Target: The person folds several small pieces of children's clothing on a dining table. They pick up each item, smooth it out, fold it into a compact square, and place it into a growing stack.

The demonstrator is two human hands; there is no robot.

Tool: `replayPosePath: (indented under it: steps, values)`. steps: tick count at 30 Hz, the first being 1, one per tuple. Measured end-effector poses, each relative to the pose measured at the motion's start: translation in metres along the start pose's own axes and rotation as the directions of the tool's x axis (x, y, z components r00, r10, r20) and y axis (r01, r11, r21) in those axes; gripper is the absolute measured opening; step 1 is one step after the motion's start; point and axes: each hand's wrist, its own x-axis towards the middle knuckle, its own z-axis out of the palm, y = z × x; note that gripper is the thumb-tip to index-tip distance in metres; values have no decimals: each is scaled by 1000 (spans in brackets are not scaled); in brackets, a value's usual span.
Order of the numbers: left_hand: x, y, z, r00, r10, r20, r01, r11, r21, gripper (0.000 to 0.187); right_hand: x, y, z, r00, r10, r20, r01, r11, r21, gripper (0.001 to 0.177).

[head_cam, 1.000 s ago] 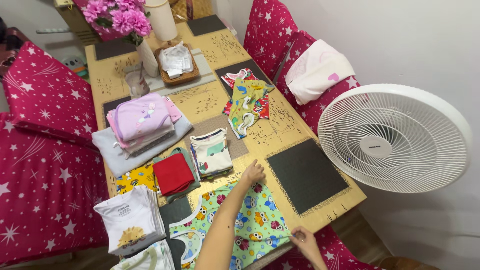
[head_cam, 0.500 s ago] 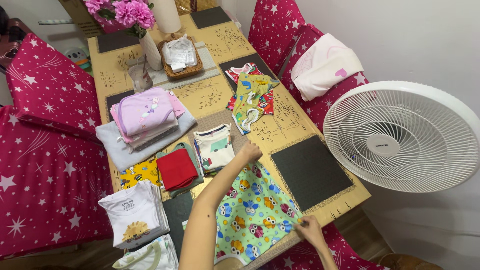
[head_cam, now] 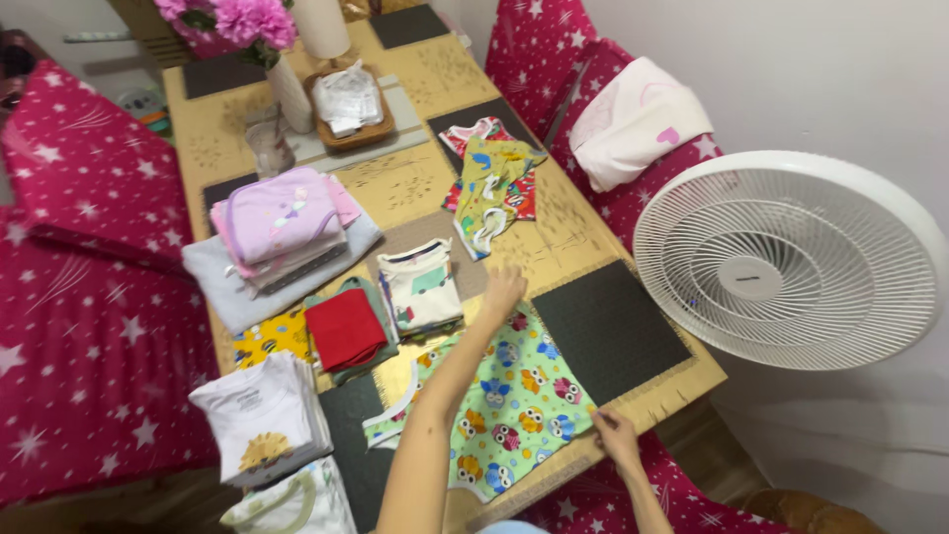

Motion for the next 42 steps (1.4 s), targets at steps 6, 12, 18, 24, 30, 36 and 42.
replayPosePath:
  steps: [6,12,18,24,30,36,42]
  values:
    - [-210,80,-29,931,-326,-164,192,821,-538,43,3,-8,1,974,-166,-156,90,909,-407,31]
    - [-352,92,-78,837,-518,176,539,724,-430,52,-1,-4,-1,958,-278,-72,216,862,-459,33]
    - [-369,35,-108,793,-351,499,541,782,-309,104,-6,1,1,968,-243,66,245,845,-475,33]
    - [-367,62,-82,849,-472,239,527,794,-303,83,-5,0,21,973,-220,67,222,818,-531,39]
    - [-386,104,-59,818,-466,336,569,742,-356,128,13,-15,32,956,-277,99,286,798,-531,39]
    - [-401,100,-67,803,-445,396,579,740,-341,144,7,-9,24,940,-322,114,328,758,-564,40]
    - [-393,97,-79,761,-427,488,616,710,-340,146,-1,0,17,983,-100,154,171,799,-576,55]
